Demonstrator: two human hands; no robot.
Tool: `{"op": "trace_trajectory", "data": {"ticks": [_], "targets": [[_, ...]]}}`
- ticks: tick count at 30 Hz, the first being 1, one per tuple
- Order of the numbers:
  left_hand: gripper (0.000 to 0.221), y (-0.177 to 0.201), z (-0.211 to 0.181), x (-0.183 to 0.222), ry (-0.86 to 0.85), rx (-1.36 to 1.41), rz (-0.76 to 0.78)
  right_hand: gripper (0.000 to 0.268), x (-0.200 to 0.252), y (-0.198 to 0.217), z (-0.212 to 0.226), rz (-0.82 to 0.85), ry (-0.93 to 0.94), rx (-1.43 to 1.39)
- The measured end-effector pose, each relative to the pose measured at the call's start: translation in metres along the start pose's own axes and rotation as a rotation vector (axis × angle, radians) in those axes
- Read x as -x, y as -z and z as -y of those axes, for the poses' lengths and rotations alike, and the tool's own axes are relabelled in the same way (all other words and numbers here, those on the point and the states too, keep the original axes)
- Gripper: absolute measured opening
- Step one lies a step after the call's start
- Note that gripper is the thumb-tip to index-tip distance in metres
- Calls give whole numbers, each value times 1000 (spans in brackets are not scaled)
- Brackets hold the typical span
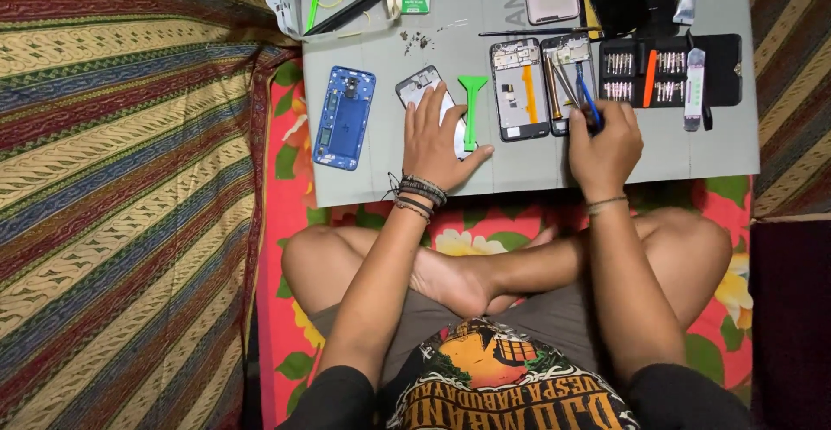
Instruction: Disassembling and repairing smartphone components using various hand tools on a repair bench.
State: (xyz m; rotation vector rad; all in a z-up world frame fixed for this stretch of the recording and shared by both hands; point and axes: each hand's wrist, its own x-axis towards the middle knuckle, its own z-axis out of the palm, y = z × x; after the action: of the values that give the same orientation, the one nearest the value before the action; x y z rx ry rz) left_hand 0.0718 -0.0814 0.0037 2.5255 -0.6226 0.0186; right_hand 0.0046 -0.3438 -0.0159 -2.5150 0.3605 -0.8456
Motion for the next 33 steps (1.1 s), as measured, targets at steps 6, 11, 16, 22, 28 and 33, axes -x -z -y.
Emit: {"op": "trace_trajectory", "data": {"ticks": [6, 11, 16, 22, 28, 33], "targets": [[41, -24, -7, -12, 52, 28, -163, 10, 44, 13, 7, -92, 15, -200], [29, -30, -8, -24, 99, 55, -228, 8, 61, 7, 23, -76, 16, -249], [28, -30, -15, -27, 147, 25, -397, 7, 68, -2, 26, -136, 49, -195], [25, -49, -51, -42, 127, 113, -405, 7, 74, -12, 13, -167, 111, -121], [34, -49, -83, -61, 183, 112, -389, 6, 70, -7, 18, -175, 175, -96], [39, -35, -86, -49, 67, 190, -394, 4, 66, 4, 36, -103, 166, -74]]}}
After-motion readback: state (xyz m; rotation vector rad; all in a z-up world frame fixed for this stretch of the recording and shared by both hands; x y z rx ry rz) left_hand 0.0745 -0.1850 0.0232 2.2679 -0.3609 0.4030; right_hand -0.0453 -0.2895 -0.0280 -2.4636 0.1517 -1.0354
